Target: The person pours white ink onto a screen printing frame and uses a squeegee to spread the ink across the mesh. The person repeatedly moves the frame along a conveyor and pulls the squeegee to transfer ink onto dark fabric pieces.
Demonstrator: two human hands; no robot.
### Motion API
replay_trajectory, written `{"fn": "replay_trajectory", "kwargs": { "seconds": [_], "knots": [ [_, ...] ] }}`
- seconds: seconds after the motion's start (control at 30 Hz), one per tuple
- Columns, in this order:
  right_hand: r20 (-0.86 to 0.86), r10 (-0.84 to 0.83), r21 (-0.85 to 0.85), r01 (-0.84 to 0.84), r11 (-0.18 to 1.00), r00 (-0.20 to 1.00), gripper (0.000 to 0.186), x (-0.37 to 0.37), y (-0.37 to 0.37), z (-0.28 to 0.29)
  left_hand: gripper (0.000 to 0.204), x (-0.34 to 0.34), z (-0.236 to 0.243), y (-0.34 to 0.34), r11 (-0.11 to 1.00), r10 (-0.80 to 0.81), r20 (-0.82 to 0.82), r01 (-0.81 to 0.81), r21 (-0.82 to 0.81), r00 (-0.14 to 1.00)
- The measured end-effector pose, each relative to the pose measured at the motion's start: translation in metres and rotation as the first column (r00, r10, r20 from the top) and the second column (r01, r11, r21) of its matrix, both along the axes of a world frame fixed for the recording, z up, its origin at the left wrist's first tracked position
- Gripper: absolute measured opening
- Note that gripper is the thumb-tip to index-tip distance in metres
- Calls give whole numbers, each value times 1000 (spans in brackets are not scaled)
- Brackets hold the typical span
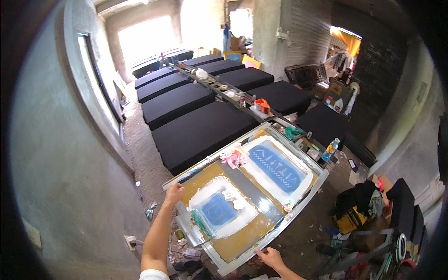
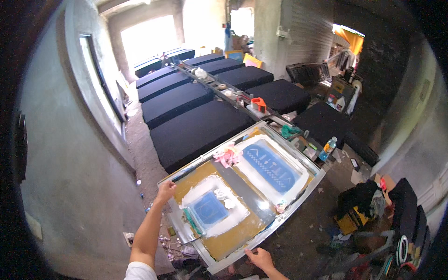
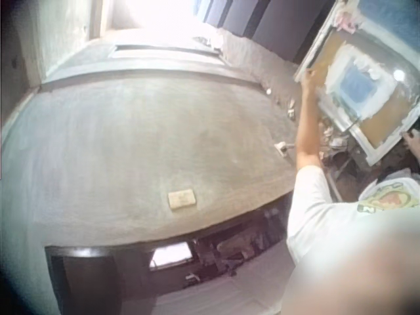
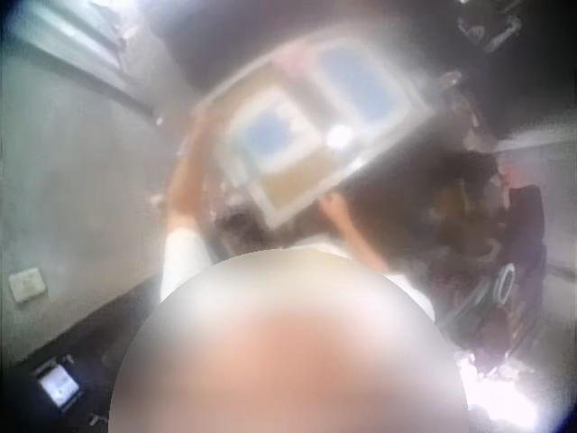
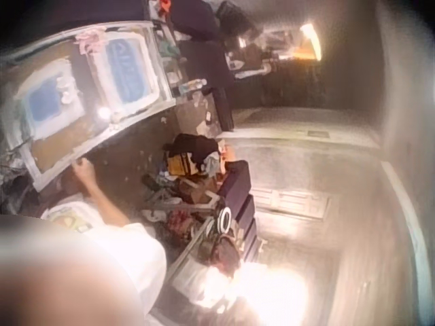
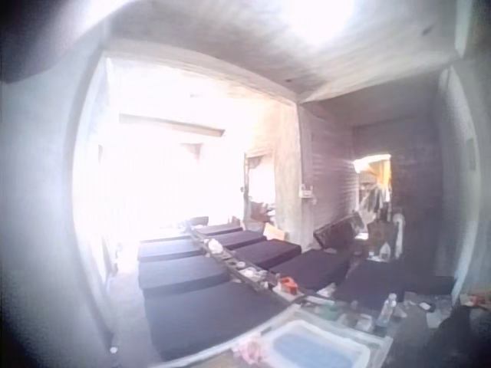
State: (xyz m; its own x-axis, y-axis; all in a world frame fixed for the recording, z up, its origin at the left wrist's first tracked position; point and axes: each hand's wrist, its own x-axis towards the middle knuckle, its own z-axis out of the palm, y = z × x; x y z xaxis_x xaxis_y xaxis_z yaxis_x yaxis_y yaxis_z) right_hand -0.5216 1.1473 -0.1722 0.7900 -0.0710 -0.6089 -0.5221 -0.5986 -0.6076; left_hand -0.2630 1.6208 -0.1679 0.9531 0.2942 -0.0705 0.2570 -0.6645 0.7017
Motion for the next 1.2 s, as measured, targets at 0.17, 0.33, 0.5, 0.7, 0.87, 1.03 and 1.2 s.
{"fn": "replay_trajectory", "kwargs": {
  "seconds": [0.17,0.33,0.5,0.7,0.87,1.03,1.2],
  "knots": [
    [29,-230,197,220,956,973,58,-7,22,-12,15,67,-28,-7,971,-89,214,37,237,973],
    [-104,-378,399,387,831,920,53,-8,26,-31,34,106,-41,-5,953,42,1,-41,301,999],
    [-98,-417,590,390,707,904,69,-18,35,-44,50,127,-49,8,962,66,-262,8,272,963],
    [93,-371,389,309,868,924,82,-23,42,-64,47,124,-50,9,977,132,-238,-85,196,962],
    [142,-366,412,282,867,919,85,-37,31,-58,42,90,-38,17,981,179,-163,-163,106,970],
    [153,-323,341,257,904,934,80,-51,-13,-16,42,43,-9,15,980,196,-53,-197,-8,979],
    [125,-458,474,353,807,880,63,-64,-72,48,35,-28,28,-14,949,126,43,-108,-297,991]
  ]
}}
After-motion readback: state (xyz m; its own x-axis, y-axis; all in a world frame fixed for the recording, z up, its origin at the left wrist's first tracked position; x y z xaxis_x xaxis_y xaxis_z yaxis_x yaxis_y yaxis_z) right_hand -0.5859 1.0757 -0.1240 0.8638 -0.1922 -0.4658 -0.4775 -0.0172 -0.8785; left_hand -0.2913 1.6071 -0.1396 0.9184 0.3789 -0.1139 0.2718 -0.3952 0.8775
